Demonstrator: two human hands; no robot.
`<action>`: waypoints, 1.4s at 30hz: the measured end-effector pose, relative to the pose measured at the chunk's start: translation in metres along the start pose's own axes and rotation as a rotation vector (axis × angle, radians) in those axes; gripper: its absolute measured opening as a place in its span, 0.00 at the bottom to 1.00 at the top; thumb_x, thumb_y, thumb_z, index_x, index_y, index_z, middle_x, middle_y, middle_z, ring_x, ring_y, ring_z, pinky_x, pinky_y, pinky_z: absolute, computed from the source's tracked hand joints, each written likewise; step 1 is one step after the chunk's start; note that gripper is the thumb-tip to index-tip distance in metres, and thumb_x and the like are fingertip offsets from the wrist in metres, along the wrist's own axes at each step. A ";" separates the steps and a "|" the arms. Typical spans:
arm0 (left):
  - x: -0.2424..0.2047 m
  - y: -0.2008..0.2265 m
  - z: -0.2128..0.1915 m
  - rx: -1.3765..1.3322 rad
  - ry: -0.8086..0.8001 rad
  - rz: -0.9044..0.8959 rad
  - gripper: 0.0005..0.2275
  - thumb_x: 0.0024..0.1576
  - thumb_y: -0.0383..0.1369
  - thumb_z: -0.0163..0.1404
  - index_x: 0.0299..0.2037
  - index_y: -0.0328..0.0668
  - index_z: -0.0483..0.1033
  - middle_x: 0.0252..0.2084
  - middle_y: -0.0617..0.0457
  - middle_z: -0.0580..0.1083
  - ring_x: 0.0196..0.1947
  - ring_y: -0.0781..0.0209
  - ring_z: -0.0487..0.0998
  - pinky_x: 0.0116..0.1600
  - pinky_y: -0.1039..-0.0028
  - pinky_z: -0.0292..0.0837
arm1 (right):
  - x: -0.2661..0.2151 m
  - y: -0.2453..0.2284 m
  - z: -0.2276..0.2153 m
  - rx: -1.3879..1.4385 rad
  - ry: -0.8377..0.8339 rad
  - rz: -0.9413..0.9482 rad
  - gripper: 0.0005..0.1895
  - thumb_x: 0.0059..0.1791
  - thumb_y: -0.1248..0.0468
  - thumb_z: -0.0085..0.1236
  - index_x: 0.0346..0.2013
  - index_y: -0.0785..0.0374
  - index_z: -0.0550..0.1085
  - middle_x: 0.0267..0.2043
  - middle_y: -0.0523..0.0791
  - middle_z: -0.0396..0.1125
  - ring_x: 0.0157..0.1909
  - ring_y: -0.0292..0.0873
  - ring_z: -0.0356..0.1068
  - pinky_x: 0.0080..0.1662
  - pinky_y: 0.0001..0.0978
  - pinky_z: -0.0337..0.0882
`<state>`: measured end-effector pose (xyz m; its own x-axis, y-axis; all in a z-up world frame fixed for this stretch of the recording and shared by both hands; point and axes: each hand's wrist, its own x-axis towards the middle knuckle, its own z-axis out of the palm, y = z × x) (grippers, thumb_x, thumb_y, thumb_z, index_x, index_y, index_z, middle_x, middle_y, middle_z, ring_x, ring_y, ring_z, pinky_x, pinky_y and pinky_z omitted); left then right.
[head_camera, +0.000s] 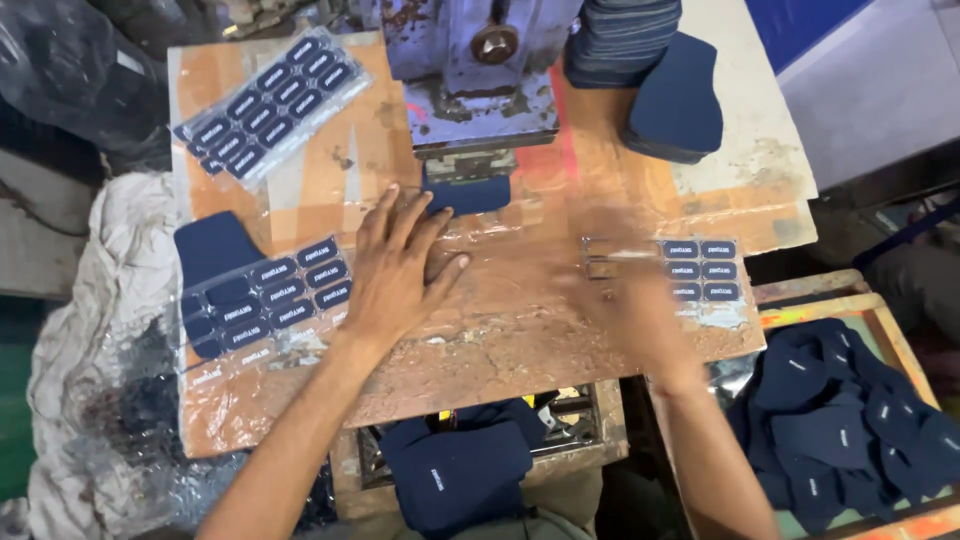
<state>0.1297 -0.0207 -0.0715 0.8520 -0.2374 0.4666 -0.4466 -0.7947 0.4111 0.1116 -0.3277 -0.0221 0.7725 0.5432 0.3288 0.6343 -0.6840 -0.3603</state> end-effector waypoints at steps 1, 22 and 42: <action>-0.001 0.000 -0.001 -0.007 -0.011 -0.013 0.25 0.59 0.48 0.56 0.61 0.41 0.75 0.68 0.43 0.65 0.73 0.36 0.55 0.73 0.46 0.52 | -0.031 0.019 -0.009 -0.177 0.146 0.274 0.41 0.47 0.53 0.71 0.65 0.72 0.63 0.64 0.63 0.65 0.68 0.63 0.65 0.66 0.51 0.66; -0.010 0.003 -0.013 -0.047 -0.021 0.054 0.29 0.55 0.52 0.53 0.57 0.35 0.76 0.68 0.42 0.66 0.70 0.35 0.57 0.71 0.47 0.48 | 0.065 0.029 0.039 0.945 0.056 0.663 0.21 0.52 0.69 0.55 0.60 0.70 0.69 0.38 0.45 0.76 0.28 0.38 0.77 0.25 0.26 0.76; -0.006 -0.004 0.001 -0.045 0.026 -0.097 0.15 0.68 0.38 0.47 0.59 0.40 0.79 0.62 0.51 0.74 0.66 0.43 0.65 0.67 0.55 0.59 | 0.078 0.028 0.053 0.697 0.244 0.574 0.20 0.55 0.71 0.53 0.61 0.74 0.66 0.38 0.44 0.74 0.30 0.33 0.76 0.26 0.23 0.74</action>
<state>0.1271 -0.0164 -0.0767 0.8847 -0.1450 0.4431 -0.3744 -0.7873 0.4898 0.1910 -0.2785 -0.0524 0.9956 0.0413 0.0844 0.0933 -0.3268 -0.9405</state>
